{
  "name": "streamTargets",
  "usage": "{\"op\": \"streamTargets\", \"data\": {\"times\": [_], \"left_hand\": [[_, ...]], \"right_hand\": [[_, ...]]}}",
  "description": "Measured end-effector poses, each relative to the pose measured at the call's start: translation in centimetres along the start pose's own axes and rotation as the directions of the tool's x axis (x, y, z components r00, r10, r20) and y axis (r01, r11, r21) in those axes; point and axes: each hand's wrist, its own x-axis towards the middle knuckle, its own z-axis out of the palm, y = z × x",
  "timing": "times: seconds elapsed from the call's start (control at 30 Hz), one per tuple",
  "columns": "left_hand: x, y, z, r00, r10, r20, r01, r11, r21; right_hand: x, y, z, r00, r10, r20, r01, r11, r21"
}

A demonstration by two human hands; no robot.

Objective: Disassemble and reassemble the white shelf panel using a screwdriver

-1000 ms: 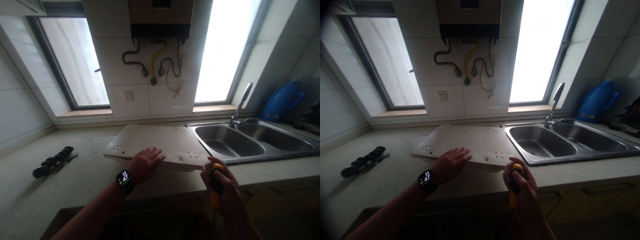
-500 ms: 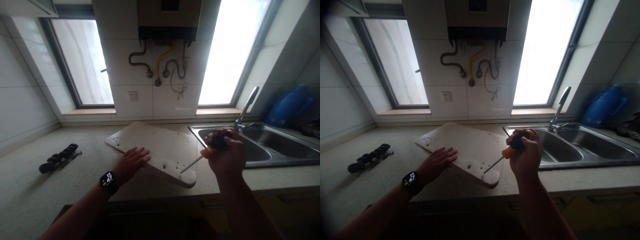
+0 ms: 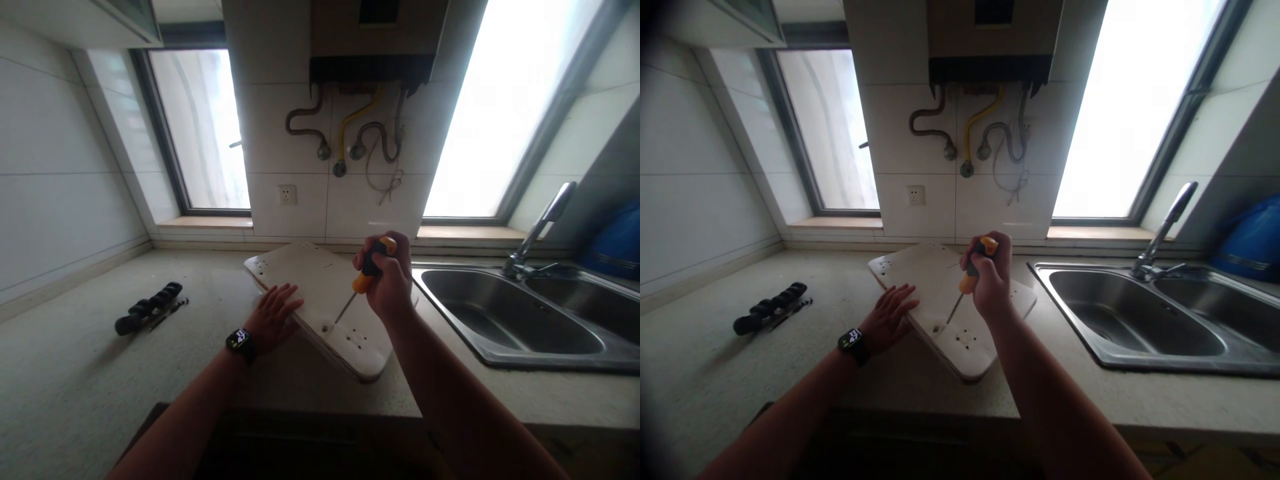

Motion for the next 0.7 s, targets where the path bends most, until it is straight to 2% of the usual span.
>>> {"op": "streamTargets", "data": {"times": [0.17,0.37,0.5,0.63,0.7], "left_hand": [[0.5,-1.0,1.6,1.0,-0.01,-0.025,0.009,0.999,-0.05],[1.1,-2.0,2.9,0.998,-0.042,-0.038,0.039,0.997,-0.073],[1.2,-2.4,3.5,0.997,-0.055,-0.063,0.05,0.996,-0.074],[1.2,-2.4,3.5,0.995,-0.089,-0.048,0.086,0.994,-0.063],[1.2,-2.2,3.3,0.995,-0.095,-0.026,0.093,0.994,-0.063]], "right_hand": [[0.6,2.3,1.3,0.997,0.038,0.071,-0.045,0.995,0.091],[1.4,3.9,1.6,0.992,0.046,0.121,-0.061,0.991,0.121],[1.8,4.4,1.9,0.969,0.033,0.245,-0.036,0.999,0.009],[1.7,4.9,2.4,0.903,0.083,0.422,-0.011,0.985,-0.17],[1.6,5.3,2.5,0.882,0.09,0.462,0.006,0.979,-0.202]]}}
